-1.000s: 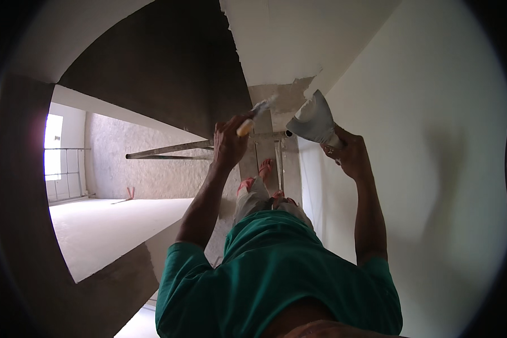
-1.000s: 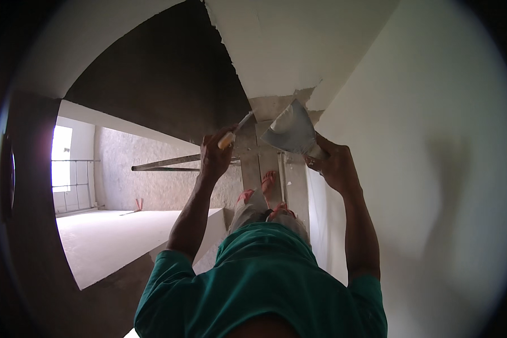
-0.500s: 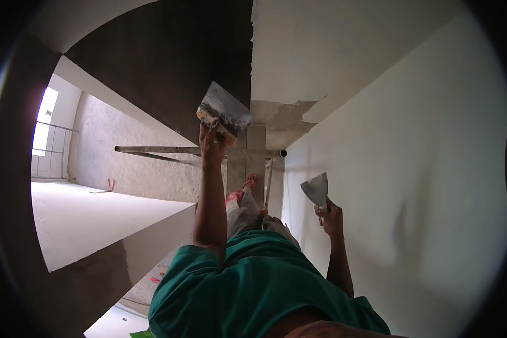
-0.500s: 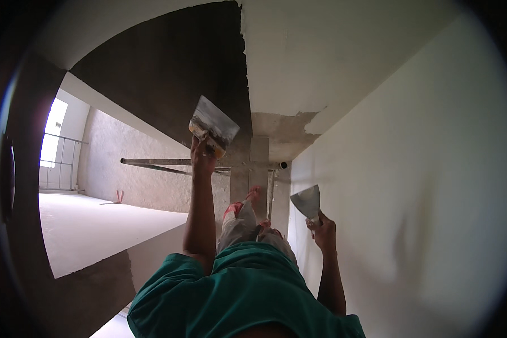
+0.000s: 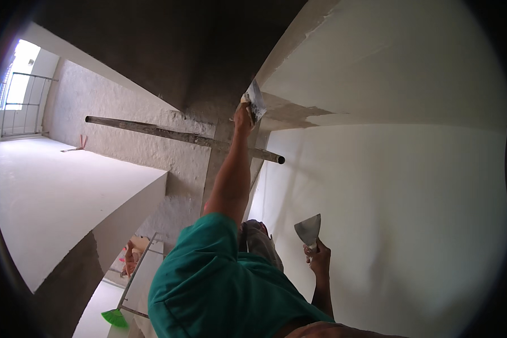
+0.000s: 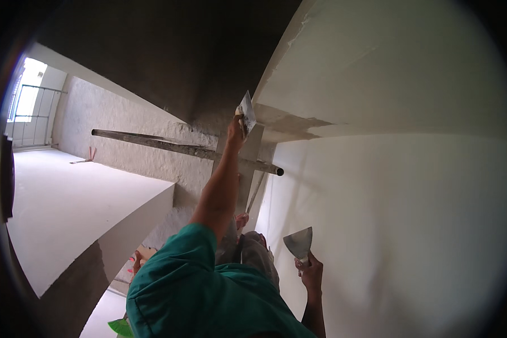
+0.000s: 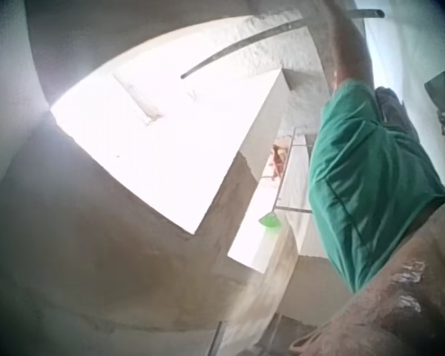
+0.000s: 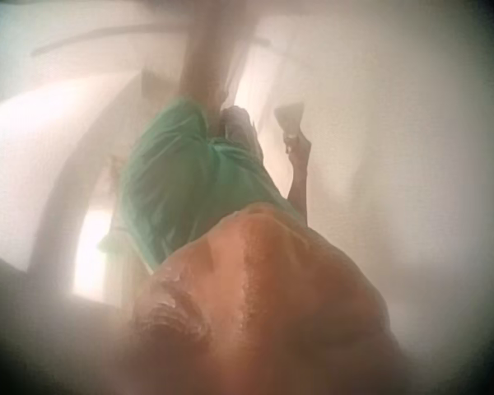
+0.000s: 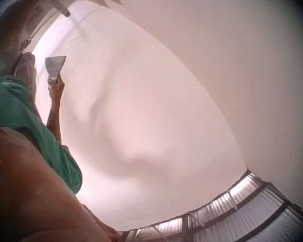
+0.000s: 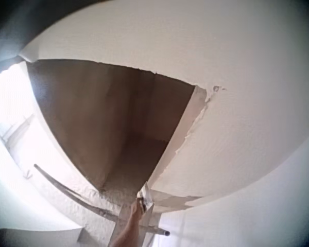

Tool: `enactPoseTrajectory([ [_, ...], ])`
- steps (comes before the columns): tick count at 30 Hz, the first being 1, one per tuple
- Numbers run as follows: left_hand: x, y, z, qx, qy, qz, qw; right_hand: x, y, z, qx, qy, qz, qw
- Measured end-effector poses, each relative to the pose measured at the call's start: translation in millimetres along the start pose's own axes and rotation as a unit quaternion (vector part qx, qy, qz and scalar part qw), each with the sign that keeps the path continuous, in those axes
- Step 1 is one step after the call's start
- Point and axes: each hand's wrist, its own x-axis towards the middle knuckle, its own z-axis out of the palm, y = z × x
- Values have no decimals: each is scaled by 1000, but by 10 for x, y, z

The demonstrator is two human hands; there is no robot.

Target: The person applies plaster to a ceiling using a trowel and a smaller scraper. They repeatedly scoop plaster from a board and smooth it onto the ceiling surface while standing on a scaffold.

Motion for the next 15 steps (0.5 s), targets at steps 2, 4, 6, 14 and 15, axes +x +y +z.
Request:
enactPoseTrajectory([
  [2,191,-8,-20,20,-31,0,999,105,-174,32,-9,-19,6,1000],
  [4,103,107,144,35,-57,-38,997,143,-300,82,6,-18,-11,1000],
  [6,-74,252,375,53,-28,-42,997,136,-442,133,15,-13,-17,1000],
  [14,-79,471,817,49,-130,-37,990,218,-849,222,13,1,10,1000],
  [15,-13,456,792,52,-154,-23,986,230,-886,209,5,-1,-1,1000],
])
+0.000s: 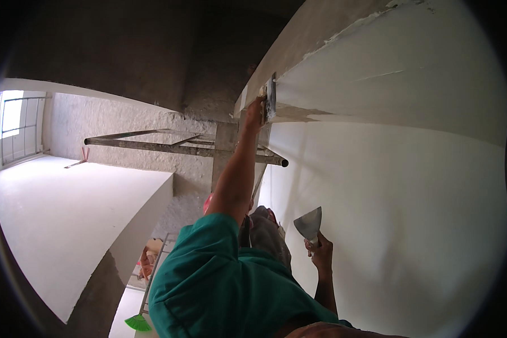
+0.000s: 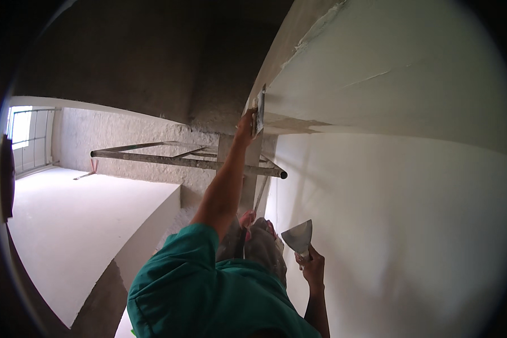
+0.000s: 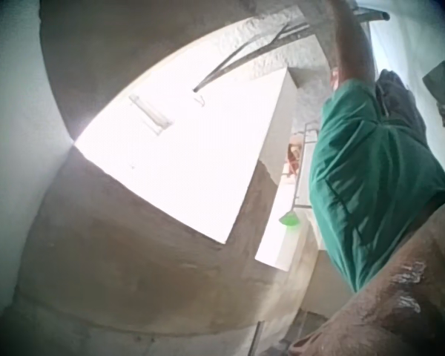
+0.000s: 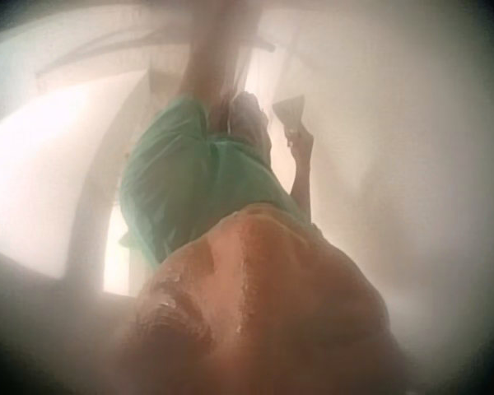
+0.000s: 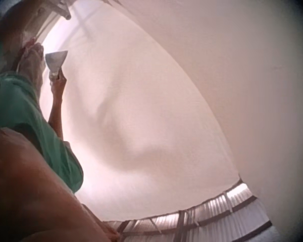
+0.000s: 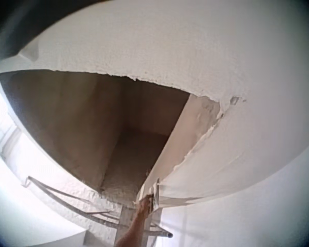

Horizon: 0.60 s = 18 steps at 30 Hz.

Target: The person applies plaster to a ceiling using a trowel and a smaller scraper. They repeatedly scoop plaster from a board and smooth it onto the ceiling surface while standing on a scaffold.

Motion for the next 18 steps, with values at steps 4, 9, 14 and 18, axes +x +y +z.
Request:
enactPoseTrajectory([
  [4,68,39,56,-11,-11,98,995,10,-143,-27,2,-7,-22,1000],
  [9,-474,631,648,-61,-51,79,994,17,-24,3,30,10,-43,999],
  [14,-657,1139,932,-58,-75,112,989,81,-61,-14,70,-5,-60,996],
  [18,-857,1407,1147,-62,-109,143,982,163,94,-26,90,-19,-76,993],
])
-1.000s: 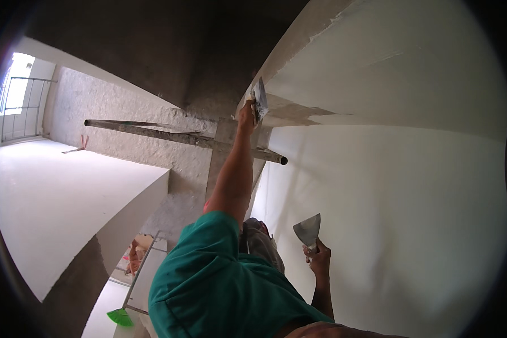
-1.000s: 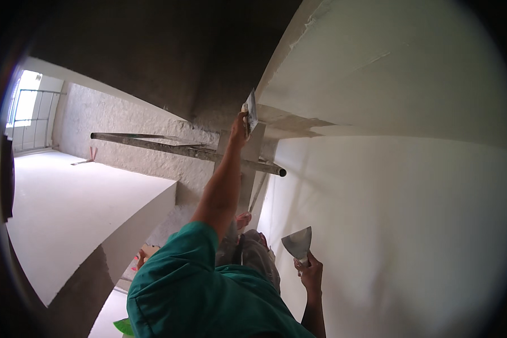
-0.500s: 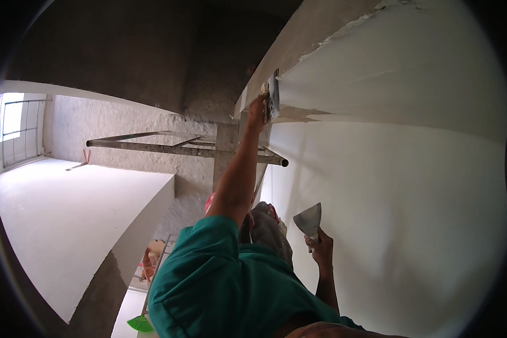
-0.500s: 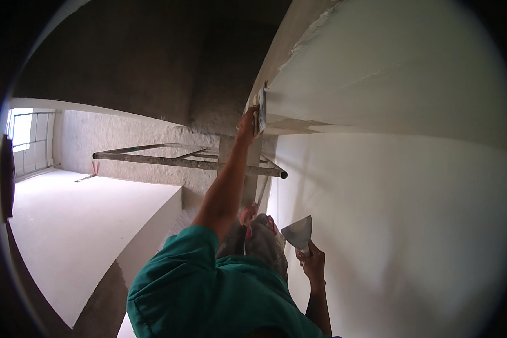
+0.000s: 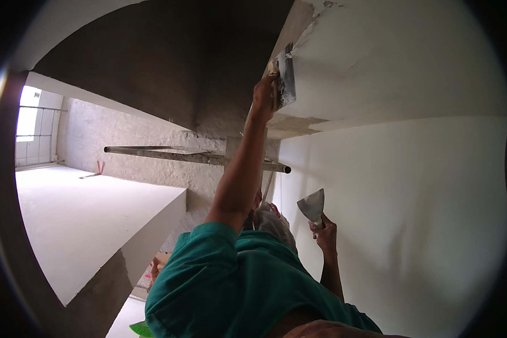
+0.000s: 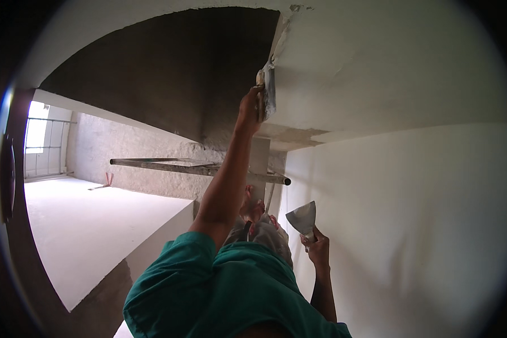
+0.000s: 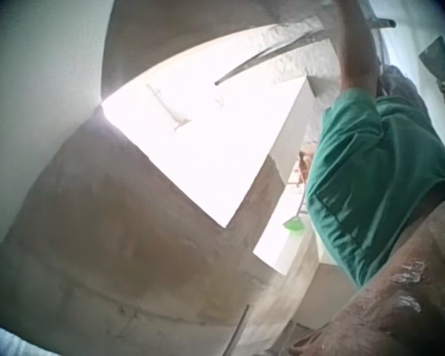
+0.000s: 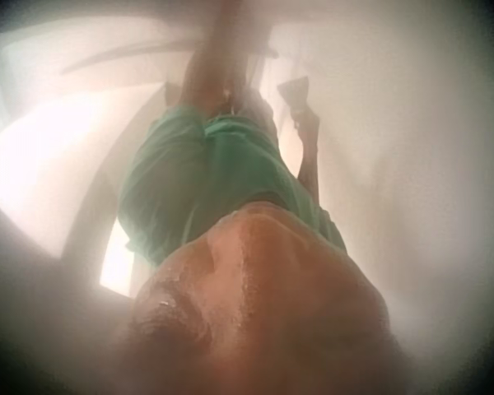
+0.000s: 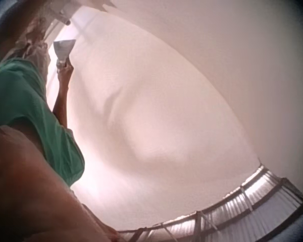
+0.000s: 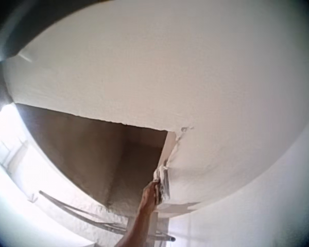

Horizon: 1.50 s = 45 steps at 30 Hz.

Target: The person applies plaster to a ceiling using a trowel and a smaller scraper. They repeatedly scoop plaster from a board and smooth it onto the ceiling surface while standing on a scaffold.

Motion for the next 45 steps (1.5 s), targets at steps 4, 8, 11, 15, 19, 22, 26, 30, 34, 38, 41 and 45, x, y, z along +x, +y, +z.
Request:
enactPoseTrajectory([
  [4,-121,246,357,6,-7,9,1000,19,101,-21,-5,4,-29,1000],
  [8,-209,509,638,11,3,19,1000,15,48,-6,-3,20,-40,999],
  [11,-236,713,768,41,-19,34,998,0,43,-10,-1,17,-37,999],
  [15,-377,959,1057,87,-6,18,996,-29,43,-25,12,18,-33,999],
  [19,-516,972,1128,57,11,19,998,-29,132,-25,-2,23,-64,998],
  [22,-625,983,958,24,10,23,999,-27,166,-35,-5,22,-80,997],
  [26,-1051,952,627,33,25,62,997,-84,109,-18,-17,52,-88,995],
  [30,-1659,951,-100,107,53,61,991,-155,-208,45,0,57,-128,990],
  [34,-2478,945,-158,149,57,108,981,-248,-527,42,15,-14,-138,990],
  [38,-3042,702,-17,210,53,145,966,-356,-806,43,-59,-54,-147,986],
  [41,-3223,561,-43,292,27,103,950,-293,-774,16,-132,-47,-239,961],
  [45,-3530,478,285,520,25,56,852,-325,-786,-39,-144,-67,-178,971],
])
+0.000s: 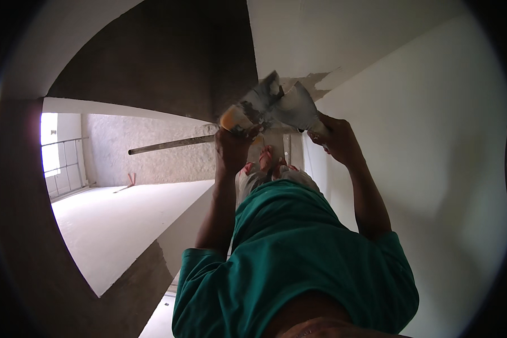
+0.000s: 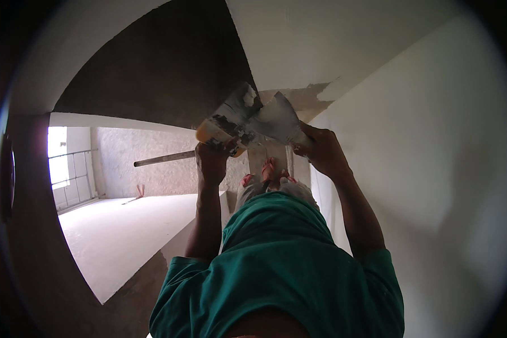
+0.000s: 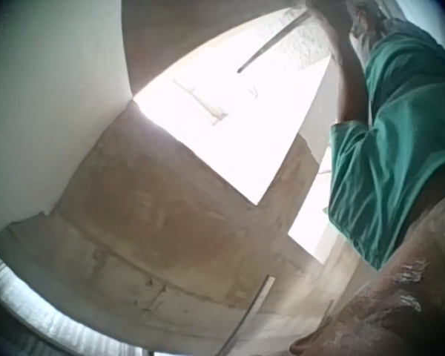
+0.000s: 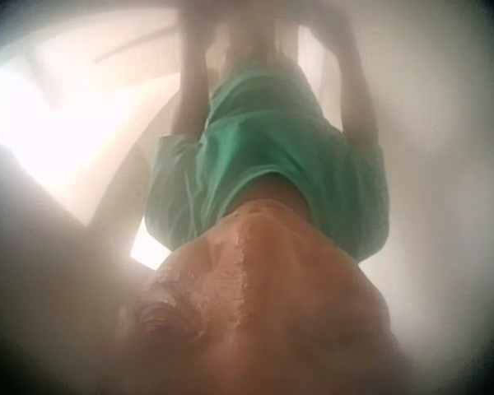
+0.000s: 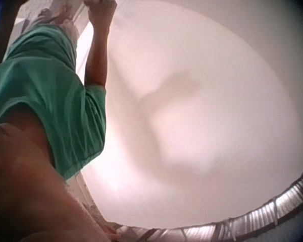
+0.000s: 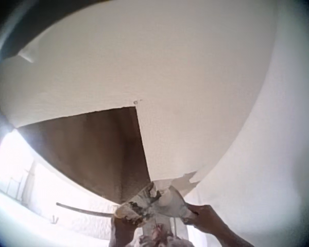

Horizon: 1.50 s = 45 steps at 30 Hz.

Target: The person applies plaster to a ceiling using a trowel and a smaller scraper. They repeatedly scoop plaster from a board and smooth it onto the ceiling surface while standing on a scaffold.

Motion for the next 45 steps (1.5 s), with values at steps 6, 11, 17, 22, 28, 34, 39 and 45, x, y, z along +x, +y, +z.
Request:
enactPoseTrajectory([
  [6,65,-172,106,229,-10,364,903,-20,203,-23,14,30,-23,999],
  [11,365,-360,-104,335,15,339,879,-16,283,-6,99,69,-57,991],
  [17,-91,-518,261,-371,80,-56,924,232,537,278,21,203,-245,948],
  [22,-255,-456,533,-269,17,-1,963,517,720,601,2,249,-348,904],
  [28,-123,-177,469,-433,11,-71,898,677,1201,387,-167,227,-279,918],
  [34,391,-832,138,-530,44,-151,833,-122,2444,1523,-183,8,151,971],
  [39,553,-1496,-39,-524,34,-145,839,-845,2753,1856,-14,-80,221,972],
  [45,673,-1903,-75,-505,44,-129,852,-1254,2529,1921,248,-2,226,942],
])
